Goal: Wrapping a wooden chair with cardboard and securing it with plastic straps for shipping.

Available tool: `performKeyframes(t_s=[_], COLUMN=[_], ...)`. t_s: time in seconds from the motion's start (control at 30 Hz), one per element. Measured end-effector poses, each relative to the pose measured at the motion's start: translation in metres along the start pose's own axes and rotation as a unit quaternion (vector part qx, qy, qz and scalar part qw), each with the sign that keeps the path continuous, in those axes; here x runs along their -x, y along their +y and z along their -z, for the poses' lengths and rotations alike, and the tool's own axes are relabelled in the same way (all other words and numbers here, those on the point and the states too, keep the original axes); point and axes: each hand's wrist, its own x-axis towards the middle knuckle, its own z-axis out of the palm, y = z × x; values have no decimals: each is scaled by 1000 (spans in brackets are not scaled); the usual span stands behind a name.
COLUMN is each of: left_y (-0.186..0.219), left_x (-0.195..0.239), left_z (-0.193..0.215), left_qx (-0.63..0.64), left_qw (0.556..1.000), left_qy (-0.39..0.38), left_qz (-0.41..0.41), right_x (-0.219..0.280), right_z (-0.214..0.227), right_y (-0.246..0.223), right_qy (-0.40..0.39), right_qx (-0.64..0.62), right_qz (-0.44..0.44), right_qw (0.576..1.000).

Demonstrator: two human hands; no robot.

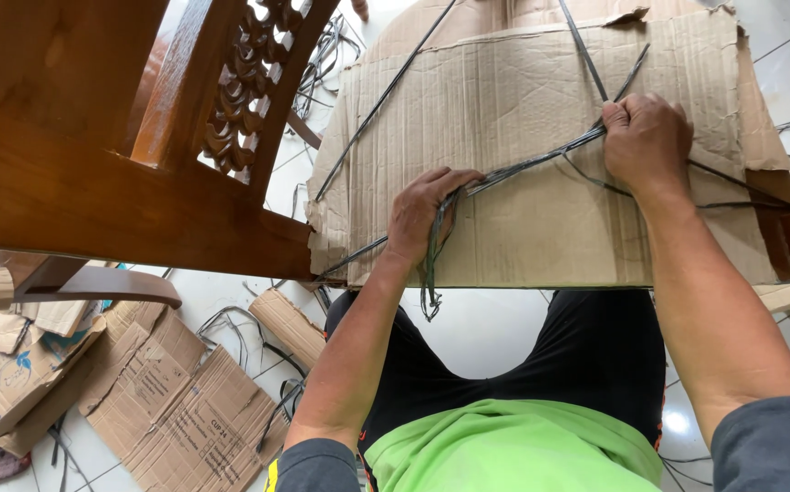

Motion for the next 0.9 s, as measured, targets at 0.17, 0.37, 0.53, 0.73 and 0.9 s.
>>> performKeyframes(t_s=[0.17, 0.37, 0.53, 0.73, 0.9], left_y=[-15, -12, -10, -2, 7], left_x=[6, 15, 15, 10, 0], left_z=[-22, -27, -33, -42, -47], left_qx=[-175, -212, -226, -162, -89], left_qw=[981, 964, 960, 975, 986], left_qy=[19, 50, 58, 72, 108], left_qz=[-79, -151, -156, -132, -94], right_x=[-7, -5, -18, -33, -30], right_z=[-30, -25, -28, -38, -34], right_y=[16, 0, 2, 14, 9], right_qy=[79, 79, 91, 71, 92], right_qx=[30, 17, 51, 24, 19], right_qz=[12, -15, -15, -18, -3], right_qw=[996, 997, 994, 997, 996])
